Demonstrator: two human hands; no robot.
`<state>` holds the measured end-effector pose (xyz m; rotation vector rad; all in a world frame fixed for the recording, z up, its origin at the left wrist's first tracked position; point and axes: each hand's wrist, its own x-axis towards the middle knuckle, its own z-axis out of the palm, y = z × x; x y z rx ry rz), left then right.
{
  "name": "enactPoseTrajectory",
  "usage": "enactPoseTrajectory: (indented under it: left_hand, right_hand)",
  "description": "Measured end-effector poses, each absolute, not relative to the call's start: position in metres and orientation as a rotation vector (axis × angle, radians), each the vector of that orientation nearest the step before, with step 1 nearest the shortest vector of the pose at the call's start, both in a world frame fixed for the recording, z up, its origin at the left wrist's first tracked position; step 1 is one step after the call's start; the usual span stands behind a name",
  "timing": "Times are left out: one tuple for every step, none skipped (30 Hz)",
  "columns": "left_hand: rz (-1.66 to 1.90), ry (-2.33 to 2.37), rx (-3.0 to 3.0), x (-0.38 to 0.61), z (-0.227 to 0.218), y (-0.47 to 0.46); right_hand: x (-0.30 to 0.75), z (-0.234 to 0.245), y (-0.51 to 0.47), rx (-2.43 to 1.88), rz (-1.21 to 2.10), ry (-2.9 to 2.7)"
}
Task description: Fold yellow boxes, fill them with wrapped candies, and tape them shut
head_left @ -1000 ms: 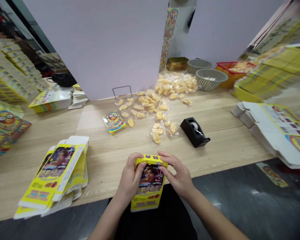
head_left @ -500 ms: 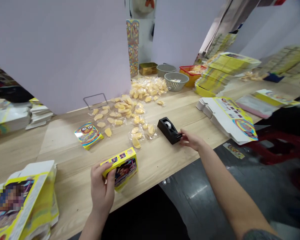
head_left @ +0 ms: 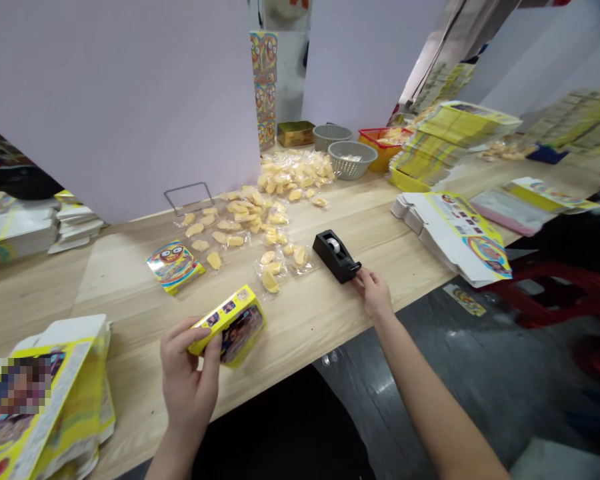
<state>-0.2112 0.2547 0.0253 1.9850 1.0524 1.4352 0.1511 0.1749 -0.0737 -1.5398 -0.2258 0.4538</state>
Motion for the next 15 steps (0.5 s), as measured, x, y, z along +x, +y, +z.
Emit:
enactPoseTrajectory:
  left_hand:
    - [1.476, 1.058, 1.995, -0.211, 0.032, 0.254]
    - [1.517, 1.072, 2.020, -0.211, 0.037, 0.253]
    - [1.546, 1.086, 2.069, -0.210, 0.042, 0.252]
    - [1.548, 1.097, 2.139, -0.210, 0.044, 0.252]
    - [1.523, 1.103, 2.217, -0.210, 0.045, 0.251]
    - [1.485, 1.101, 2.290, -0.210, 0.044, 0.252]
    - [1.448, 1.092, 2.346, -0.210, 0.041, 0.252]
    - [1.425, 1.079, 2.379, -0.210, 0.038, 0.252]
    - [1.409, 1.076, 2.395, -0.210, 0.035, 0.253]
    - [1.401, 1.082, 2.400, -0.209, 0.032, 0.252]
    - [1.399, 1.087, 2.403, -0.208, 0.029, 0.252]
    - [1.403, 1.088, 2.404, -0.207, 0.028, 0.251]
    - [1.413, 1.084, 2.403, -0.206, 0.027, 0.250]
    - [1.429, 1.069, 2.401, -0.205, 0.027, 0.249]
    - [1.448, 1.047, 2.398, -0.205, 0.027, 0.249]
  right_hand:
    - [0.146, -0.075, 0.175, -1.548, 0.407, -0.221]
    - [0.138, -0.073, 0.175, -1.555, 0.367, -0.216]
    - [0.128, -0.070, 0.175, -1.558, 0.339, -0.214]
    - [0.116, -0.064, 0.175, -1.555, 0.326, -0.217]
    - [0.100, -0.055, 0.176, -1.545, 0.336, -0.246]
    - [0.081, -0.044, 0.177, -1.525, 0.365, -0.298]
    - [0.060, -0.032, 0.178, -1.495, 0.417, -0.372]
    - [0.038, -0.018, 0.180, -1.449, 0.494, -0.517]
    - [0.016, -0.003, 0.182, -1.390, 0.569, -0.635]
    - [-0.006, 0.011, 0.185, -1.330, 0.678, -0.723]
    - [-0.025, 0.023, 0.189, -1.265, 0.779, -0.785]
    - [-0.041, 0.034, 0.193, -1.213, 0.846, -0.814]
    - [-0.054, 0.041, 0.197, -1.172, 0.896, -0.827]
    - [-0.064, 0.046, 0.202, -1.145, 0.922, -0.829]
    - [-0.070, 0.048, 0.205, -1.134, 0.933, -0.826]
